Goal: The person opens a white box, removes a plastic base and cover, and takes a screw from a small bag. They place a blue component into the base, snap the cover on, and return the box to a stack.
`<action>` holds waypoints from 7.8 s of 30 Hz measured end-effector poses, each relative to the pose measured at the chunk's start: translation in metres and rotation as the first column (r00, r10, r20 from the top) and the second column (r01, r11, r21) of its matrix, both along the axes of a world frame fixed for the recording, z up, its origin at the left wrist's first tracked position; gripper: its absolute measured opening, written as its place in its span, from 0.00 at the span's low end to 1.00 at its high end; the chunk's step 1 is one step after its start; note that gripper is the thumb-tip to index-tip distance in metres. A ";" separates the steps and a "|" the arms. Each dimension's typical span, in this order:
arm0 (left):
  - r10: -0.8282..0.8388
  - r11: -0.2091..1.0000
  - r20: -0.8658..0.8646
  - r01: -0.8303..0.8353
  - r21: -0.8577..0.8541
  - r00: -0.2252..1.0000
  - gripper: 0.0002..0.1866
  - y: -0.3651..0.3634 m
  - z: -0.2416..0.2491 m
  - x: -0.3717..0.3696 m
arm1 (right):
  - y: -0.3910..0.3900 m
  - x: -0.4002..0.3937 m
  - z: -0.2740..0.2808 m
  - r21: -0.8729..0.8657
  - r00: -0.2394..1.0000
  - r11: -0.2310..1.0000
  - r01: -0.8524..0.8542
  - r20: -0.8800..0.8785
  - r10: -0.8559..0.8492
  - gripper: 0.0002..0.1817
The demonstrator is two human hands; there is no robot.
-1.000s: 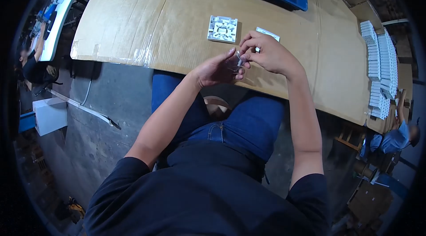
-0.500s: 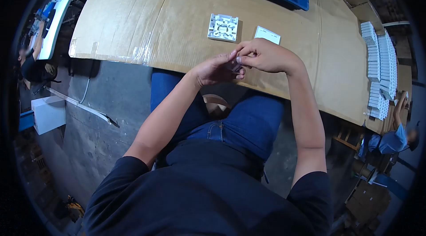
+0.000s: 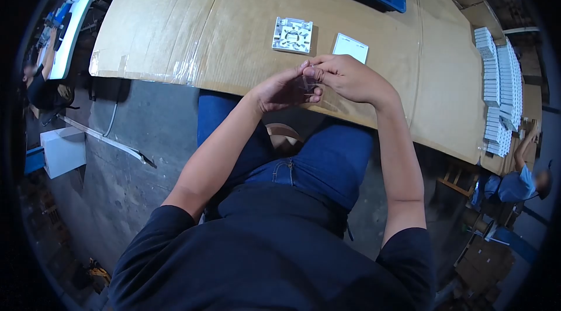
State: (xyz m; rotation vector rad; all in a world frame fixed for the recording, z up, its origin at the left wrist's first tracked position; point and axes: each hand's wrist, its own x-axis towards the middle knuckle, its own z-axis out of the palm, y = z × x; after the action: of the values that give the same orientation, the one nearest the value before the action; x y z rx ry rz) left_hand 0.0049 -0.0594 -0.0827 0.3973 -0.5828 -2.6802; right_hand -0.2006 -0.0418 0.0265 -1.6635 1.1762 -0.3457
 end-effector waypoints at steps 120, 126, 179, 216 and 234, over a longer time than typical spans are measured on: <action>0.028 0.991 -0.079 -0.018 0.130 0.996 0.29 -0.003 0.000 -0.006 | 0.018 -0.013 -0.010 -0.091 0.894 0.896 0.434 0.168 -0.415 0.07; 0.008 0.994 -0.075 0.000 0.109 0.997 0.28 -0.001 0.001 -0.004 | 0.001 -0.011 0.004 -0.131 0.971 0.964 0.231 -0.030 -0.237 0.08; 0.022 0.999 0.037 -0.024 0.047 0.999 0.29 0.002 0.002 -0.003 | -0.002 0.001 -0.009 -0.064 0.999 0.998 0.020 -0.028 -0.022 0.11; 0.039 0.996 0.020 -0.041 0.074 0.999 0.29 0.000 0.003 -0.001 | -0.013 0.006 -0.020 0.107 1.000 0.994 0.011 -0.026 -0.008 0.23; 0.010 0.990 -0.170 0.015 0.140 0.985 0.37 -0.006 -0.004 -0.006 | -0.086 -0.075 -0.007 -0.177 0.958 0.942 0.286 0.028 -0.286 0.16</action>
State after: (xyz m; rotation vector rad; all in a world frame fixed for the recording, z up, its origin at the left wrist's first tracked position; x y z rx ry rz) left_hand -0.0010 -0.0658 -0.0864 0.2012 -0.3447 -2.7316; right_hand -0.2756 -0.1281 0.0191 -1.6429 1.4239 -0.6525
